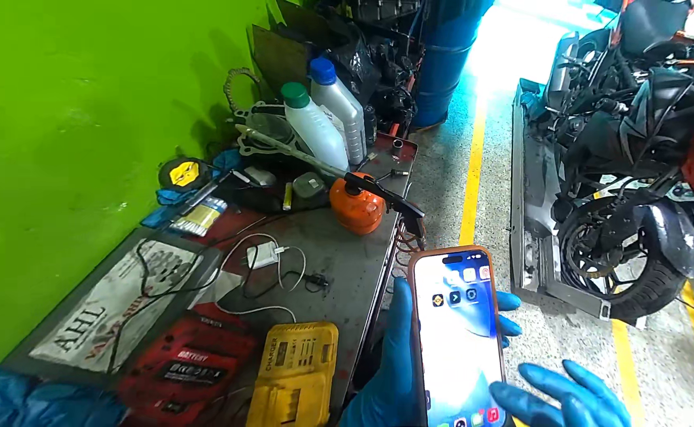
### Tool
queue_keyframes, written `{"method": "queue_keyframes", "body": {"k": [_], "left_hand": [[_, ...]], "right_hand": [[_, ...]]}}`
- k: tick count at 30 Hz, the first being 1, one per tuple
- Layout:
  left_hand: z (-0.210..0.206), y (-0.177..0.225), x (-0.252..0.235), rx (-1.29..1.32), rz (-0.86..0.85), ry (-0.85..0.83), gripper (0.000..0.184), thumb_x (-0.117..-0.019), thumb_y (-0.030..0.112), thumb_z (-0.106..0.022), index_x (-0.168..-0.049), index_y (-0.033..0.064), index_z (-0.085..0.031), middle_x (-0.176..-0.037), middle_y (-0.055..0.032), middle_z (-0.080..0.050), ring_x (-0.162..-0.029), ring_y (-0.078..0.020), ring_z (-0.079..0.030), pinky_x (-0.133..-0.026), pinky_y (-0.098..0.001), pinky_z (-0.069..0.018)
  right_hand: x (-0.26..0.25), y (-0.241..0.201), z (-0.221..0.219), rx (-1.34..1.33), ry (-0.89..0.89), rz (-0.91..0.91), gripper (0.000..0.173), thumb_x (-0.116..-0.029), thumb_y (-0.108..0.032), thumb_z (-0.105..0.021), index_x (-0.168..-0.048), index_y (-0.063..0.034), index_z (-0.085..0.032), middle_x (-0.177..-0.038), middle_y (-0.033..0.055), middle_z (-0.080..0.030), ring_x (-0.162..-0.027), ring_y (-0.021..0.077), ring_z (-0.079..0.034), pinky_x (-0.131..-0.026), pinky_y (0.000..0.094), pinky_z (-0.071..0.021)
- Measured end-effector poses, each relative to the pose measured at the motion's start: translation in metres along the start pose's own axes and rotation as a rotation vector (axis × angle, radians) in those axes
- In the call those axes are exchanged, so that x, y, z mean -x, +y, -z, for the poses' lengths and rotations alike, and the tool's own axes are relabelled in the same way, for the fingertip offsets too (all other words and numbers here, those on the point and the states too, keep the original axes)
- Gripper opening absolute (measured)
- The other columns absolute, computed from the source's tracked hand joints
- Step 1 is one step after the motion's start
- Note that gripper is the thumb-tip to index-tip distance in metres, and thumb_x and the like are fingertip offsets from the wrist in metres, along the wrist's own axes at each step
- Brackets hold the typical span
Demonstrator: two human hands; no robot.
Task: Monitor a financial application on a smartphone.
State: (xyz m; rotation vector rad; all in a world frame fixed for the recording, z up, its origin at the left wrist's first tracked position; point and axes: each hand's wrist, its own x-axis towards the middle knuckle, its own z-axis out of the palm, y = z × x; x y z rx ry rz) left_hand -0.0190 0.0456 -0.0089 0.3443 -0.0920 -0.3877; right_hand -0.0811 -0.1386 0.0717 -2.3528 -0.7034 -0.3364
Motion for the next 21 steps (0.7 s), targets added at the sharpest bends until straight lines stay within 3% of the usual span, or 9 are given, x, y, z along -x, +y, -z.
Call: {"method": "queue_keyframes", "body": {"k": [2, 4, 6, 9, 11, 13, 16, 19, 21], "left_hand": [[-0.011, 0.005, 0.000, 0.093, 0.032, -0.072, 0.083, -0.0876, 0.076, -0.054, -0.137, 0.0098, -0.059, -0.132, -0.0216, -0.063, -0.117, -0.0327, -0.066, -0.098, -0.0469, -0.0544], [-0.011, 0.004, 0.000, 0.064, -0.014, -0.110, 0.078, -0.0920, 0.072, -0.051, -0.137, 0.0089, -0.059, -0.133, -0.0195, -0.063, -0.120, -0.0301, -0.064, -0.102, -0.0457, -0.0524], [-0.012, 0.005, 0.004, -0.040, -0.107, -0.024, 0.065, -0.0978, 0.063, -0.051, -0.133, 0.0094, -0.059, -0.129, -0.0150, -0.065, -0.120, -0.0248, -0.064, -0.102, -0.0422, -0.0531], [-0.043, 0.017, 0.013, -0.167, -0.171, 0.125, 0.045, -0.1031, 0.052, -0.049, -0.125, 0.0172, -0.065, -0.119, 0.0027, -0.071, -0.114, -0.0052, -0.066, -0.100, -0.0269, -0.0540], [-0.051, 0.020, 0.017, -0.220, -0.182, 0.202, 0.041, -0.1049, 0.049, -0.047, -0.123, 0.0154, -0.062, -0.115, 0.0055, -0.071, -0.111, -0.0018, -0.065, -0.098, -0.0236, -0.0538], [-0.043, 0.020, 0.017, -0.233, -0.182, 0.165, 0.050, -0.1019, 0.056, -0.049, -0.126, 0.0142, -0.062, -0.119, 0.0024, -0.072, -0.113, -0.0058, -0.067, -0.100, -0.0273, -0.0547], [-0.028, 0.017, 0.014, -0.139, -0.131, 0.113, 0.069, -0.0934, 0.069, -0.053, -0.128, 0.0097, -0.061, -0.122, -0.0083, -0.070, -0.115, -0.0179, -0.066, -0.100, -0.0375, -0.0551], [-0.032, 0.020, 0.006, 0.000, -0.051, 0.078, 0.077, -0.0849, 0.076, -0.058, -0.125, 0.0101, -0.067, -0.120, -0.0156, -0.071, -0.111, -0.0259, -0.070, -0.095, -0.0424, -0.0578], [-0.028, 0.019, 0.003, 0.026, -0.040, 0.066, 0.081, -0.0819, 0.077, -0.061, -0.125, 0.0081, -0.064, -0.119, -0.0192, -0.070, -0.108, -0.0299, -0.070, -0.092, -0.0449, -0.0583]], "right_hand": [[-0.008, 0.003, 0.002, 0.019, 0.001, -0.009, 0.056, -0.1020, -0.042, -0.050, -0.154, -0.0271, -0.036, -0.134, -0.0103, -0.065, -0.135, 0.0049, -0.049, -0.123, 0.0334, -0.0169], [-0.021, 0.002, 0.000, 0.017, 0.009, 0.018, 0.056, -0.1021, -0.042, -0.051, -0.154, -0.0256, -0.036, -0.136, -0.0083, -0.064, -0.137, 0.0056, -0.046, -0.123, 0.0327, -0.0160], [-0.036, -0.001, -0.005, 0.031, 0.018, 0.062, 0.056, -0.1018, -0.042, -0.050, -0.153, -0.0241, -0.036, -0.135, -0.0060, -0.065, -0.139, 0.0090, -0.045, -0.122, 0.0327, -0.0183], [-0.059, -0.007, -0.014, 0.085, 0.010, 0.122, 0.052, -0.1029, -0.043, -0.050, -0.149, -0.0196, -0.042, -0.133, -0.0041, -0.067, -0.140, 0.0126, -0.046, -0.122, 0.0328, -0.0177], [-0.064, -0.009, -0.018, 0.097, -0.003, 0.124, 0.050, -0.1028, -0.044, -0.050, -0.146, -0.0185, -0.044, -0.131, -0.0031, -0.069, -0.138, 0.0124, -0.048, -0.122, 0.0334, -0.0173], [-0.058, -0.010, -0.010, -0.013, 0.022, 0.079, 0.054, -0.1008, -0.046, -0.054, -0.148, -0.0234, -0.041, -0.130, -0.0052, -0.068, -0.136, 0.0119, -0.050, -0.122, 0.0355, -0.0214], [-0.044, -0.004, 0.010, -0.109, 0.067, -0.014, 0.073, -0.0982, -0.047, -0.056, -0.160, -0.0370, -0.018, -0.138, -0.0168, -0.062, -0.136, 0.0044, -0.050, -0.122, 0.0361, -0.0267], [-0.029, 0.016, 0.012, -0.176, 0.089, -0.084, 0.077, -0.1006, -0.041, -0.057, -0.163, -0.0346, -0.013, -0.143, -0.0162, -0.060, -0.135, 0.0049, -0.052, -0.118, 0.0312, -0.0378], [-0.016, 0.022, 0.008, -0.226, 0.104, -0.126, 0.076, -0.1017, -0.038, -0.057, -0.164, -0.0319, -0.014, -0.142, -0.0140, -0.060, -0.133, 0.0058, -0.055, -0.116, 0.0310, -0.0417]]}}
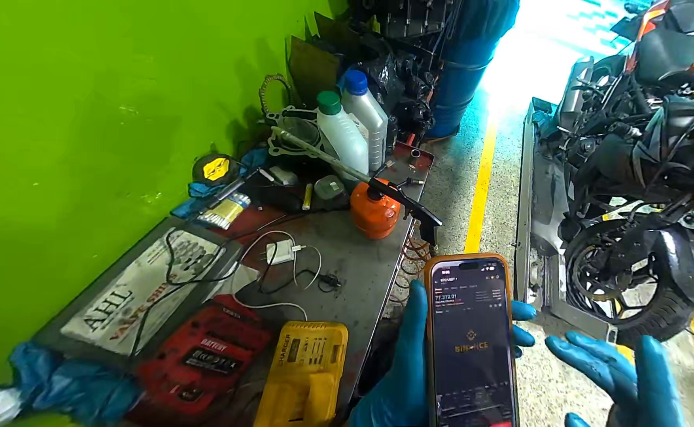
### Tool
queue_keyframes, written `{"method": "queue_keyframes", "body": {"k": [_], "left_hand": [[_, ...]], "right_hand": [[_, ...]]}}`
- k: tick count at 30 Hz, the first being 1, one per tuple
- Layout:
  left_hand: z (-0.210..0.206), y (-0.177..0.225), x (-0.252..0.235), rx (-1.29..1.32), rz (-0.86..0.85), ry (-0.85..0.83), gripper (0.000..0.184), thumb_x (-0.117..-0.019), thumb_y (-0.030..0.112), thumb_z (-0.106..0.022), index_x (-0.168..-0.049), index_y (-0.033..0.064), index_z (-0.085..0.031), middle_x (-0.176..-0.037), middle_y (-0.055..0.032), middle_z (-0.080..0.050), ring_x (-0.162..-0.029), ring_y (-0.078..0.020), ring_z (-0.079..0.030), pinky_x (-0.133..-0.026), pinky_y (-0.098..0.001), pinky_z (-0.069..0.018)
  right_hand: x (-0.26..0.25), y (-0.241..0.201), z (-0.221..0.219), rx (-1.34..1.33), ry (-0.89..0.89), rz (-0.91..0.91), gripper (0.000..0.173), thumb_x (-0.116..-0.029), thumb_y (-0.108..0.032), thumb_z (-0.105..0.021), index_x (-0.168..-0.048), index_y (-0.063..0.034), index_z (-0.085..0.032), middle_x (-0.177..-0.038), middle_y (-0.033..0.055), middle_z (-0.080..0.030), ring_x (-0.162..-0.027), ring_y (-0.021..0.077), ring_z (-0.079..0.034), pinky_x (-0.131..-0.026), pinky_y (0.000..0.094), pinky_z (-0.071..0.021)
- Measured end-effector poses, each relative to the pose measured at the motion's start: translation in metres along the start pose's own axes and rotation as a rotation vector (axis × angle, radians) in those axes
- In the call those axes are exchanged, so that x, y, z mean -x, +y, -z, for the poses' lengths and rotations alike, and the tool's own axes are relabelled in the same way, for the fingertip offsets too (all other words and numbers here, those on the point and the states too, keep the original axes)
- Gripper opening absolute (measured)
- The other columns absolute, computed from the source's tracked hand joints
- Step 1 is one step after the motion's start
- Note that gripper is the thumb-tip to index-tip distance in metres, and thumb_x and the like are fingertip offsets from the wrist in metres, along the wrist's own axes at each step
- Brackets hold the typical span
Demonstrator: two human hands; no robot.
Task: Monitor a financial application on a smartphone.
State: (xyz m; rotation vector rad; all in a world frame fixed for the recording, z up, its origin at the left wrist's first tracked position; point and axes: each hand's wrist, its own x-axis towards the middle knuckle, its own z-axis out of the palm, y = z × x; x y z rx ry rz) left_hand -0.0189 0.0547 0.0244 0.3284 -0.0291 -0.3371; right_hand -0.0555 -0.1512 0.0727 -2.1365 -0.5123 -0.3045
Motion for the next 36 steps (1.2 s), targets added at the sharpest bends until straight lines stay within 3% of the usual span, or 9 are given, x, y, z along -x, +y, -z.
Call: {"method": "queue_keyframes", "body": {"k": [2, 6, 10, 13, 20, 24, 29, 33, 36], "left_hand": [[0.013, -0.007, 0.001, -0.002, -0.027, -0.017, 0.084, -0.0854, 0.076, -0.058, -0.130, 0.0056, -0.060, -0.124, -0.0215, -0.067, -0.111, -0.0317, -0.069, -0.095, -0.0470, -0.0567], [0.066, -0.036, 0.007, -0.121, -0.160, -0.120, 0.071, -0.1050, 0.061, -0.033, -0.148, 0.0068, -0.046, -0.143, -0.0157, -0.057, -0.134, -0.0249, -0.056, -0.111, -0.0470, -0.0463], [0.007, -0.006, -0.001, 0.042, -0.004, -0.026, 0.080, -0.0876, 0.075, -0.056, -0.129, 0.0062, -0.062, -0.122, -0.0191, -0.069, -0.113, -0.0293, -0.068, -0.097, -0.0457, -0.0565], [-0.002, 0.003, -0.004, 0.098, 0.076, -0.195, 0.078, -0.0899, 0.077, -0.047, -0.132, 0.0142, -0.067, -0.127, -0.0131, -0.070, -0.119, -0.0237, -0.067, -0.103, -0.0418, -0.0537], [-0.001, 0.005, -0.007, 0.175, 0.094, -0.303, 0.085, -0.0891, 0.078, -0.048, -0.139, 0.0113, -0.061, -0.135, -0.0161, -0.064, -0.124, -0.0271, -0.063, -0.107, -0.0433, -0.0497], [-0.013, 0.012, 0.003, -0.075, -0.131, 0.030, 0.056, -0.0984, 0.064, -0.045, -0.121, 0.0209, -0.073, -0.116, -0.0014, -0.075, -0.112, -0.0109, -0.070, -0.098, -0.0324, -0.0570], [0.003, 0.006, -0.001, 0.113, 0.008, -0.237, 0.076, -0.0927, 0.073, -0.048, -0.136, 0.0136, -0.064, -0.131, -0.0133, -0.068, -0.121, -0.0240, -0.065, -0.105, -0.0416, -0.0523], [-0.013, 0.014, 0.004, -0.041, -0.145, -0.004, 0.056, -0.0993, 0.062, -0.045, -0.123, 0.0201, -0.072, -0.118, -0.0025, -0.075, -0.114, -0.0120, -0.069, -0.100, -0.0332, -0.0562], [0.009, 0.002, 0.007, -0.014, -0.183, -0.030, 0.056, -0.1021, 0.058, -0.043, -0.128, 0.0153, -0.069, -0.124, -0.0065, -0.072, -0.120, -0.0160, -0.067, -0.103, -0.0379, -0.0543]], "right_hand": [[0.011, 0.001, -0.004, -0.048, 0.006, -0.043, 0.075, -0.1026, -0.036, -0.056, -0.164, -0.0297, -0.014, -0.141, -0.0114, -0.061, -0.132, 0.0072, -0.056, -0.115, 0.0330, -0.0430], [0.023, 0.001, -0.013, -0.071, -0.019, -0.076, 0.075, -0.1025, -0.037, -0.054, -0.164, -0.0283, -0.013, -0.139, -0.0072, -0.063, -0.131, 0.0093, -0.056, -0.115, 0.0347, -0.0418], [0.024, 0.000, -0.014, -0.031, -0.042, -0.073, 0.075, -0.1016, -0.041, -0.054, -0.163, -0.0240, -0.014, -0.134, -0.0048, -0.066, -0.130, 0.0096, -0.056, -0.116, 0.0351, -0.0385], [0.023, 0.001, -0.015, -0.027, -0.040, -0.068, 0.074, -0.1022, -0.041, -0.053, -0.163, -0.0216, -0.015, -0.132, -0.0053, -0.067, -0.129, 0.0083, -0.056, -0.116, 0.0334, -0.0367], [0.018, 0.003, -0.017, -0.029, -0.064, -0.046, 0.075, -0.1024, -0.040, -0.052, -0.163, -0.0205, -0.014, -0.132, -0.0048, -0.068, -0.129, 0.0079, -0.056, -0.117, 0.0348, -0.0368], [0.017, 0.003, -0.017, -0.039, -0.079, -0.037, 0.073, -0.1027, -0.040, -0.051, -0.163, -0.0189, -0.016, -0.133, -0.0028, -0.067, -0.130, 0.0084, -0.056, -0.117, 0.0355, -0.0354], [0.017, 0.004, -0.017, -0.052, -0.077, -0.031, 0.073, -0.1023, -0.041, -0.052, -0.162, -0.0198, -0.017, -0.132, -0.0034, -0.067, -0.130, 0.0089, -0.056, -0.117, 0.0365, -0.0357], [0.015, 0.002, -0.018, -0.067, -0.083, -0.025, 0.073, -0.1022, -0.041, -0.052, -0.163, -0.0218, -0.015, -0.133, -0.0023, -0.067, -0.129, 0.0093, -0.057, -0.116, 0.0365, -0.0380], [0.016, 0.001, -0.020, -0.079, -0.087, -0.027, 0.074, -0.1022, -0.042, -0.052, -0.163, -0.0215, -0.015, -0.132, -0.0020, -0.067, -0.129, 0.0100, -0.057, -0.116, 0.0363, -0.0377]]}}
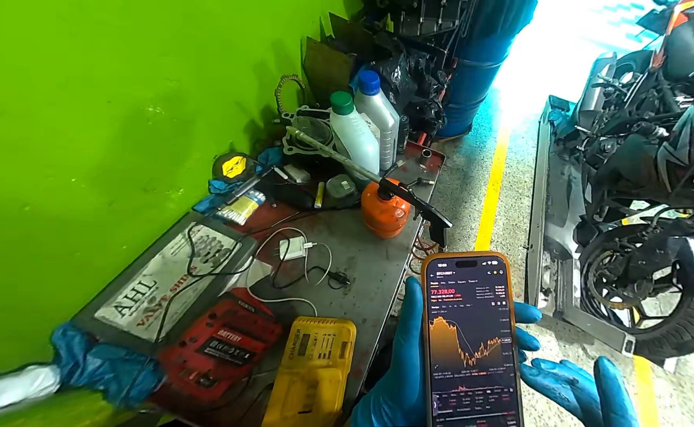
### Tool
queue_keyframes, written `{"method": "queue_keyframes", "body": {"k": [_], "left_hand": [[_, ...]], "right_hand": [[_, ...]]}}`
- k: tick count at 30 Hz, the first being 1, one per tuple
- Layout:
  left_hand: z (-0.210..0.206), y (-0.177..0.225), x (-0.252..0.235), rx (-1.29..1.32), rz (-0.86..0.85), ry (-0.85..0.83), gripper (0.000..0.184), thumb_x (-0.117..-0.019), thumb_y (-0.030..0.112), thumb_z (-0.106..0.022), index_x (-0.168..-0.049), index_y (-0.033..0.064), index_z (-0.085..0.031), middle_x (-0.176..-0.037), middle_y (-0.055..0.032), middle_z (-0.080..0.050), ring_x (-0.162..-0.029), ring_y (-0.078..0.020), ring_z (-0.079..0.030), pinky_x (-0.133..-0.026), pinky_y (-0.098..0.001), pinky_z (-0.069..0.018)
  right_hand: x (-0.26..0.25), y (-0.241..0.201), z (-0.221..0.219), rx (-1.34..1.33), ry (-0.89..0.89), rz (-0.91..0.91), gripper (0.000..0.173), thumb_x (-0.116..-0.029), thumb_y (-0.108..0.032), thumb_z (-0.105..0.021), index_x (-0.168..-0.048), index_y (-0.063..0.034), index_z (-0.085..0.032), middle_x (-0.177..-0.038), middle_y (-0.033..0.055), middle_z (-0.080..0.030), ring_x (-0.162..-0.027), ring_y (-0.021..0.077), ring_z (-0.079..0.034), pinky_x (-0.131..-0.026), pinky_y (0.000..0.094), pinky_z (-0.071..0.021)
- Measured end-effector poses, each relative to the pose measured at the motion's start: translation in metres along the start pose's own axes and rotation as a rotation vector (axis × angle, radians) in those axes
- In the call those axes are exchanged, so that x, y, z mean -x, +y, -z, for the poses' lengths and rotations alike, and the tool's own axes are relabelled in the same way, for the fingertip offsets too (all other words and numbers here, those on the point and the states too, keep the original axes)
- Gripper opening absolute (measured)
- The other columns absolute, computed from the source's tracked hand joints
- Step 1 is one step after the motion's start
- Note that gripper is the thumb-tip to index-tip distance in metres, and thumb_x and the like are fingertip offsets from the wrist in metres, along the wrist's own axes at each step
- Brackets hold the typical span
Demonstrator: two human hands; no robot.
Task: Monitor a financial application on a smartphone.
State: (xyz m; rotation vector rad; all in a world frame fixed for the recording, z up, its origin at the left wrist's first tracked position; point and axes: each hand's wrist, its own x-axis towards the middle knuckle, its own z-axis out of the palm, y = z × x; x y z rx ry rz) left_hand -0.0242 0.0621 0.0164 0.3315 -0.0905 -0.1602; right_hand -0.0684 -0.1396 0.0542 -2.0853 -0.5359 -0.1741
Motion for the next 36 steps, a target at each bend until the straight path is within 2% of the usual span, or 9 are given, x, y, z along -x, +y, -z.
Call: {"method": "queue_keyframes", "body": {"k": [2, 5, 9, 20, 24, 27, 29, 32, 36], "left_hand": [[0.051, -0.024, 0.007, 0.029, -0.009, -0.169, 0.063, -0.1064, 0.057, -0.036, -0.145, 0.0090, -0.050, -0.143, -0.0141, -0.058, -0.135, -0.0239, -0.054, -0.113, -0.0468, -0.0441], [0.058, -0.032, 0.013, 0.013, 0.020, -0.052, 0.064, -0.1048, 0.059, -0.038, -0.142, 0.0086, -0.053, -0.139, -0.0151, -0.061, -0.131, -0.0254, -0.058, -0.111, -0.0485, -0.0464], [0.025, -0.014, 0.005, 0.164, 0.124, -0.038, 0.065, -0.0998, 0.065, -0.045, -0.136, 0.0133, -0.062, -0.130, -0.0125, -0.067, -0.124, -0.0228, -0.064, -0.107, -0.0447, -0.0505], [0.016, -0.014, 0.001, 0.164, 0.133, -0.019, 0.060, -0.1006, 0.062, -0.045, -0.134, 0.0154, -0.064, -0.127, -0.0096, -0.069, -0.121, -0.0197, -0.065, -0.105, -0.0424, -0.0516], [0.056, -0.032, 0.011, 0.064, 0.089, -0.112, 0.067, -0.1023, 0.061, -0.043, -0.143, 0.0098, -0.053, -0.139, -0.0143, -0.061, -0.131, -0.0245, -0.058, -0.110, -0.0475, -0.0466], [0.026, -0.021, 0.002, 0.096, 0.166, -0.111, 0.082, -0.0929, 0.073, -0.049, -0.139, 0.0058, -0.056, -0.135, -0.0218, -0.061, -0.124, -0.0326, -0.062, -0.105, -0.0505, -0.0498], [0.001, -0.008, -0.003, 0.148, 0.213, -0.191, 0.078, -0.0936, 0.073, -0.046, -0.140, 0.0121, -0.061, -0.134, -0.0166, -0.065, -0.124, -0.0279, -0.064, -0.106, -0.0452, -0.0509], [-0.005, -0.005, -0.003, 0.152, 0.174, -0.260, 0.067, -0.0990, 0.066, -0.043, -0.140, 0.0162, -0.062, -0.135, -0.0096, -0.066, -0.126, -0.0200, -0.063, -0.107, -0.0391, -0.0502], [-0.011, -0.002, 0.002, 0.094, 0.106, -0.147, 0.055, -0.0997, 0.061, -0.049, -0.134, 0.0211, -0.066, -0.128, -0.0014, -0.070, -0.122, -0.0110, -0.065, -0.105, -0.0335, -0.0521]], "right_hand": [[0.001, 0.001, 0.000, -0.004, -0.005, 0.003, 0.074, -0.1022, -0.042, -0.051, -0.163, -0.0199, -0.015, -0.130, 0.0003, -0.068, -0.128, 0.0119, -0.058, -0.116, 0.0379, -0.0378], [0.003, 0.001, -0.001, -0.017, -0.001, -0.010, 0.074, -0.1023, -0.042, -0.052, -0.163, -0.0186, -0.016, -0.129, 0.0007, -0.069, -0.126, 0.0118, -0.059, -0.115, 0.0377, -0.0397], [0.006, 0.001, -0.001, -0.019, 0.009, -0.023, 0.073, -0.1019, -0.041, -0.052, -0.163, -0.0196, -0.017, -0.129, -0.0006, -0.069, -0.126, 0.0109, -0.059, -0.115, 0.0369, -0.0390], [0.009, -0.002, 0.002, -0.011, 0.030, -0.031, 0.074, -0.1025, -0.040, -0.051, -0.164, -0.0218, -0.014, -0.131, -0.0027, -0.068, -0.128, 0.0084, -0.057, -0.117, 0.0346, -0.0366], [0.009, -0.001, 0.002, 0.040, 0.048, -0.007, 0.073, -0.1024, -0.040, -0.050, -0.163, -0.0210, -0.015, -0.128, -0.0023, -0.070, -0.127, 0.0090, -0.058, -0.117, 0.0348, -0.0353], [0.007, -0.007, 0.003, 0.143, 0.063, 0.037, 0.073, -0.1014, -0.039, -0.050, -0.163, -0.0274, -0.012, -0.134, -0.0087, -0.068, -0.133, 0.0065, -0.054, -0.121, 0.0346, -0.0282], [0.003, -0.016, 0.002, 0.213, 0.031, 0.077, 0.072, -0.1009, -0.039, -0.051, -0.162, -0.0286, -0.015, -0.139, -0.0117, -0.064, -0.138, 0.0045, -0.048, -0.124, 0.0344, -0.0190], [-0.009, -0.024, -0.005, 0.321, 0.012, 0.131, 0.062, -0.1005, -0.041, -0.052, -0.155, -0.0215, -0.030, -0.138, -0.0068, -0.064, -0.139, 0.0058, -0.046, -0.124, 0.0319, -0.0133], [-0.013, -0.026, -0.015, 0.406, -0.015, 0.196, 0.053, -0.1002, -0.038, -0.053, -0.147, -0.0164, -0.040, -0.134, -0.0020, -0.066, -0.139, 0.0083, -0.046, -0.124, 0.0327, -0.0114]]}}
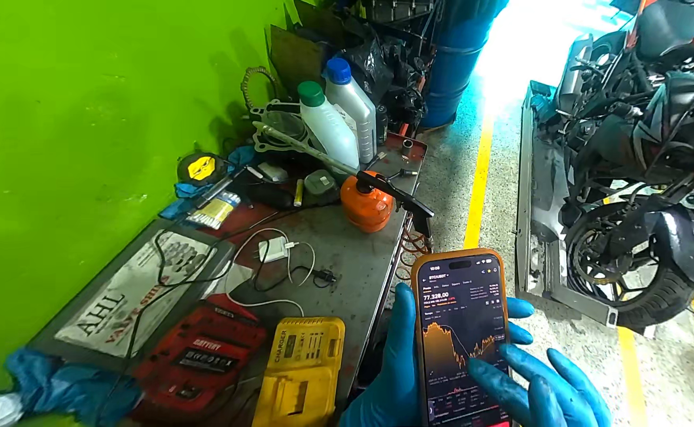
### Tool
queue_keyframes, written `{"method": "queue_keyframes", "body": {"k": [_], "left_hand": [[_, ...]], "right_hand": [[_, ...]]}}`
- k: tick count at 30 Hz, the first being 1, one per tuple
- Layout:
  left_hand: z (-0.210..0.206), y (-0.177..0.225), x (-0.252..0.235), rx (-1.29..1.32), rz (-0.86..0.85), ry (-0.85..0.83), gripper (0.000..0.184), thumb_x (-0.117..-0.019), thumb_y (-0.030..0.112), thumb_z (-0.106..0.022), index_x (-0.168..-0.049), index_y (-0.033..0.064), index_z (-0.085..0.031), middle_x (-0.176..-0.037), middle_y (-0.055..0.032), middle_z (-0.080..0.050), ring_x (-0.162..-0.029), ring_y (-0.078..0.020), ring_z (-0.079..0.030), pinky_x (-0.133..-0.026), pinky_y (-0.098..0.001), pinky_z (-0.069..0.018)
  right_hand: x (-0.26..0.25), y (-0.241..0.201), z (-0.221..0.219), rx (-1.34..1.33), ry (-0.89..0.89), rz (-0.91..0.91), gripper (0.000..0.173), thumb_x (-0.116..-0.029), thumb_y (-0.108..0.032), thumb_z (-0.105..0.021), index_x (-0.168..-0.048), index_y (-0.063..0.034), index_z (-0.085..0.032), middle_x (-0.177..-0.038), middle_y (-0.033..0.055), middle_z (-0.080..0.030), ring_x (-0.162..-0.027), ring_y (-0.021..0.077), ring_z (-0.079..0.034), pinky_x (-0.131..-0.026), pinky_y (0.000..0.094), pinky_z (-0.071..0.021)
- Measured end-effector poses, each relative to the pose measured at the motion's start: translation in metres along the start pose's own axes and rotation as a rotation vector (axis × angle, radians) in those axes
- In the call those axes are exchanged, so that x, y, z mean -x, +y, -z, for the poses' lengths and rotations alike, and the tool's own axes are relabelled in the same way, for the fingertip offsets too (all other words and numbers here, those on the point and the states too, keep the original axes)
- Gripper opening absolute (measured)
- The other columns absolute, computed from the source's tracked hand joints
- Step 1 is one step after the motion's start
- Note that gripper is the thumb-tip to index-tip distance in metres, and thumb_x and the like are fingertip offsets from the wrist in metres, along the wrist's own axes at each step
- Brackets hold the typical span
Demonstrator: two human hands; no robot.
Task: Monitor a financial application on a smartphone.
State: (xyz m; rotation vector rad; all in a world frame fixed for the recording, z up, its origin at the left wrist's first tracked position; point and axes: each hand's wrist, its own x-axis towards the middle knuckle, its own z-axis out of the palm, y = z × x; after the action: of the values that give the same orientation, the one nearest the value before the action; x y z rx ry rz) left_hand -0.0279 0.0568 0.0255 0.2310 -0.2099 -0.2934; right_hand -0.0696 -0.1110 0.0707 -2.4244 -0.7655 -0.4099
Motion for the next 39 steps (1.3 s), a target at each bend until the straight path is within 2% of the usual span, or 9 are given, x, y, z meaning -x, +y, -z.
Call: {"method": "queue_keyframes", "body": {"k": [5, 11, 13, 14, 19, 24, 26, 34, 39], "left_hand": [[0.001, 0.002, -0.004, 0.083, 0.089, -0.099, 0.066, -0.0976, 0.066, -0.047, -0.137, 0.0164, -0.064, -0.132, -0.0083, -0.067, -0.123, -0.0188, -0.064, -0.104, -0.0373, -0.0522], [0.001, 0.000, 0.001, -0.158, -0.144, 0.058, 0.052, -0.1036, 0.054, -0.043, -0.131, 0.0185, -0.069, -0.124, 0.0007, -0.072, -0.119, -0.0073, -0.066, -0.103, -0.0295, -0.0524], [0.015, -0.007, -0.003, -0.103, -0.171, -0.056, 0.053, -0.1038, 0.053, -0.045, -0.136, 0.0153, -0.065, -0.128, -0.0027, -0.070, -0.122, -0.0099, -0.064, -0.105, -0.0304, -0.0518], [0.032, -0.011, -0.005, -0.056, -0.156, -0.215, 0.056, -0.1064, 0.053, -0.041, -0.144, 0.0135, -0.055, -0.138, -0.0057, -0.063, -0.130, -0.0134, -0.058, -0.110, -0.0340, -0.0473], [0.000, -0.001, 0.002, -0.034, 0.030, 0.143, 0.061, -0.0948, 0.067, -0.051, -0.127, 0.0188, -0.069, -0.119, -0.0048, -0.073, -0.113, -0.0150, -0.069, -0.099, -0.0367, -0.0558], [0.026, -0.011, 0.004, 0.163, 0.038, -0.166, 0.063, -0.1034, 0.059, -0.044, -0.147, 0.0137, -0.051, -0.143, -0.0129, -0.058, -0.134, -0.0228, -0.055, -0.113, -0.0434, -0.0445], [0.002, -0.002, 0.000, 0.151, 0.087, -0.045, 0.060, -0.0988, 0.061, -0.050, -0.137, 0.0170, -0.064, -0.131, -0.0077, -0.068, -0.123, -0.0180, -0.064, -0.105, -0.0380, -0.0527], [0.004, -0.004, -0.001, -0.009, -0.010, -0.055, 0.057, -0.1018, 0.058, -0.045, -0.135, 0.0160, -0.066, -0.129, -0.0042, -0.070, -0.122, -0.0125, -0.065, -0.104, -0.0328, -0.0530], [-0.001, -0.002, -0.005, 0.108, 0.123, -0.101, 0.068, -0.0963, 0.067, -0.047, -0.138, 0.0159, -0.063, -0.133, -0.0089, -0.067, -0.123, -0.0192, -0.064, -0.105, -0.0373, -0.0518]], "right_hand": [[0.003, -0.004, -0.001, -0.011, -0.035, 0.049, 0.047, -0.0998, -0.036, -0.054, -0.141, -0.0141, -0.046, -0.128, -0.0009, -0.070, -0.137, 0.0099, -0.049, -0.123, 0.0330, -0.0118], [0.006, -0.003, 0.001, -0.048, -0.057, 0.026, 0.048, -0.1011, -0.036, -0.052, -0.144, -0.0150, -0.045, -0.131, -0.0023, -0.068, -0.138, 0.0086, -0.047, -0.124, 0.0330, -0.0099], [0.007, -0.002, 0.001, -0.045, -0.054, 0.009, 0.049, -0.1015, -0.036, -0.051, -0.145, -0.0158, -0.044, -0.132, -0.0028, -0.068, -0.138, 0.0081, -0.046, -0.124, 0.0332, -0.0090], [0.007, -0.001, 0.001, -0.042, -0.042, -0.003, 0.050, -0.1012, -0.037, -0.051, -0.146, -0.0163, -0.043, -0.131, -0.0028, -0.068, -0.138, 0.0083, -0.047, -0.124, 0.0334, -0.0101], [0.013, 0.006, 0.003, -0.040, -0.009, -0.072, 0.060, -0.1012, -0.039, -0.051, -0.154, -0.0165, -0.033, -0.137, -0.0040, -0.065, -0.140, 0.0063, -0.046, -0.125, 0.0331, -0.0102], [0.013, 0.005, 0.004, -0.051, 0.007, -0.062, 0.058, -0.1019, -0.037, -0.050, -0.154, -0.0182, -0.033, -0.136, -0.0047, -0.066, -0.139, 0.0065, -0.047, -0.124, 0.0328, -0.0114], [0.012, 0.004, 0.006, -0.059, 0.016, -0.052, 0.059, -0.1018, -0.037, -0.050, -0.155, -0.0194, -0.032, -0.136, -0.0059, -0.065, -0.138, 0.0054, -0.047, -0.124, 0.0318, -0.0114], [0.006, -0.004, -0.001, -0.020, 0.015, 0.020, 0.046, -0.0988, -0.033, -0.057, -0.141, -0.0160, -0.048, -0.129, -0.0031, -0.069, -0.136, 0.0092, -0.048, -0.123, 0.0330, -0.0132], [0.009, -0.004, 0.006, -0.041, -0.006, 0.023, 0.052, -0.1019, -0.036, -0.050, -0.150, -0.0178, -0.038, -0.132, -0.0059, -0.068, -0.139, 0.0065, -0.047, -0.124, 0.0326, -0.0113]]}}
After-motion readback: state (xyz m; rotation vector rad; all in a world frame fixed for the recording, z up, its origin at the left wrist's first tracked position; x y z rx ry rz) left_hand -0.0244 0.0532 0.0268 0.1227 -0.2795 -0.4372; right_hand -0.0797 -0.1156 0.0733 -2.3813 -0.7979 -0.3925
